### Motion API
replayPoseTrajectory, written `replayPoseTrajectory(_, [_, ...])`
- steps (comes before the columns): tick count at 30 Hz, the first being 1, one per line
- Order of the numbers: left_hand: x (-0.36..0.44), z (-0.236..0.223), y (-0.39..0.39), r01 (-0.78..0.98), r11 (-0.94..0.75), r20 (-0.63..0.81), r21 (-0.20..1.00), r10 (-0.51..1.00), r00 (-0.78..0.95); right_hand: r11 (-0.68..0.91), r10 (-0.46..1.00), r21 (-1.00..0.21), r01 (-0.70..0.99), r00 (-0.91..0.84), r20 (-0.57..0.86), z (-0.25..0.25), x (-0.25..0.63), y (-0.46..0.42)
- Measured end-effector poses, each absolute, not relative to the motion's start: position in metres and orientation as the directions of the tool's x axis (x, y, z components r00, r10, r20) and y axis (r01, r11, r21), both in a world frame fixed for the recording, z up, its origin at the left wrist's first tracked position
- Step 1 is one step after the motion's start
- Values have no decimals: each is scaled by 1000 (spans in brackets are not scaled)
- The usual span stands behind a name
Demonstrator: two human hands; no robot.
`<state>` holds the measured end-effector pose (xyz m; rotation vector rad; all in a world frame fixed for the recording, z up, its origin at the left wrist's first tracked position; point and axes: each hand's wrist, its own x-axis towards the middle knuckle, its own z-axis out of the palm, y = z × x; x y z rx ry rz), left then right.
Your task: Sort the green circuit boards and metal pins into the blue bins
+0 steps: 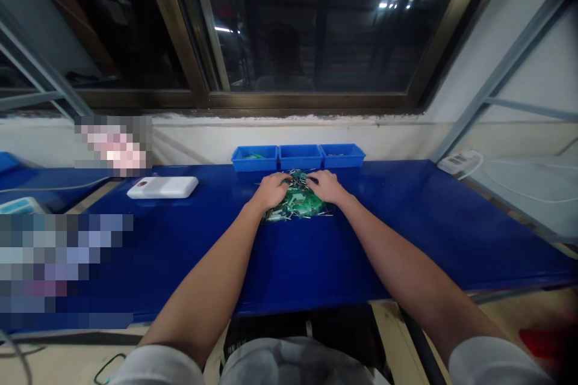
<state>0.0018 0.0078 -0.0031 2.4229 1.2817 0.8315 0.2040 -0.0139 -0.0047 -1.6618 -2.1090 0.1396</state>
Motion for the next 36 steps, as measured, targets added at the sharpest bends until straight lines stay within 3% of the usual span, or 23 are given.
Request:
replayPoseTrajectory(4, [3, 0, 6, 685, -580, 424, 440, 807, 411, 296, 918, -398, 868, -143, 371, -1, 206, -17])
replayPoseTrajectory(8, [4, 5, 4, 681, -569, 466, 461, 809, 359, 294, 883, -622, 726, 42, 467, 0, 211, -14])
replayPoseTrajectory(11, [5, 7, 2, 635, -539, 451, 554, 835, 315, 275, 908, -858, 434, 177, 381, 1, 211, -11])
replayPoseTrajectory(13, [7, 7, 1, 555, -510, 435, 657, 858, 274, 237, 951, -956, 174, 161, 265, 4, 208, -11])
replayPoseTrajectory(15, [10, 7, 1, 447, -484, 415, 753, 875, 248, 180, 979, -983, -34, 99, 176, 7, 203, -14])
replayPoseTrajectory(18, [14, 6, 2, 329, -453, 395, 829, 889, 231, 125, 992, -974, -188, 12, 125, 11, 196, -21])
replayPoseTrajectory(22, [16, 5, 4, 238, -494, 455, 836, 867, 203, 118, 989, -973, -201, -62, 133, 11, 192, -25])
replayPoseTrajectory(27, [15, 12, -1, 226, -616, 605, 754, 786, 125, 261, 962, -945, -195, -29, 272, 6, 194, -21])
replayPoseTrajectory(31, [15, 17, -6, 233, -638, 626, 734, 768, 132, 333, 938, -925, -182, -37, 345, 7, 196, -22])
replayPoseTrajectory(33, [14, 17, -8, 283, -674, 659, 682, 734, 163, 352, 931, -922, -160, -42, 363, 8, 197, -23])
replayPoseTrajectory(36, [13, 14, -9, 379, -771, 726, 513, 624, 288, 369, 926, -924, -99, -45, 375, 9, 200, -24])
